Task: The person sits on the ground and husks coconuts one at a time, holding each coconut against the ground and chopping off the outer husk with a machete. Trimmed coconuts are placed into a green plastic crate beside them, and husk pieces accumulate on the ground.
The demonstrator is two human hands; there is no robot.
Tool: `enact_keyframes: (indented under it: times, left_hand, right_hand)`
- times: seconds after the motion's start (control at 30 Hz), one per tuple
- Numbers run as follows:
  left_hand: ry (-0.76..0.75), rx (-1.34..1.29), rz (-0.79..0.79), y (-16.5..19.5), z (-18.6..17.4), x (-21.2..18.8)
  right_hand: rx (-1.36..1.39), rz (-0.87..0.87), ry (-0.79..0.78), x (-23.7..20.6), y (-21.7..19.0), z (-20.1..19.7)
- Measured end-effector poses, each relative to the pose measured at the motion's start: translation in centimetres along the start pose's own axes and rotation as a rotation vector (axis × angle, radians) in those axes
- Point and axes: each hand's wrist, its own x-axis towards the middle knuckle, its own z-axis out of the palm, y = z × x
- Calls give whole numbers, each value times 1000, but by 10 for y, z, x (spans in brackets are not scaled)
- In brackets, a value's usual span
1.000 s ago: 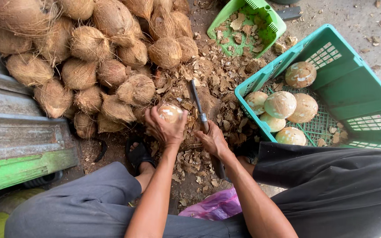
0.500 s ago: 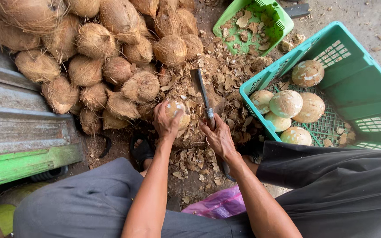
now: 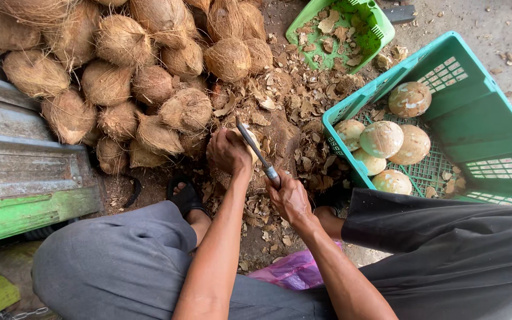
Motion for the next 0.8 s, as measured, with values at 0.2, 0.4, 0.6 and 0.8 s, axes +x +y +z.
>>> enact_keyframes:
  times: [0.2,0.4,0.6,0.8]
  left_hand:
    - [-36,-71,-50,1,-3,1]
    - [50,-82,-9,3,1,2]
    - [-206,-36,-102,5,-18,12]
    - [-154,-129,-90,9,-14,8]
  right_hand:
    - [61,-32,59,4,11,3]
    - [-47,8,-42,18,27,19]
    - [-14,41,-44,19,30,21]
    - [198,43,-31,17,19,6]
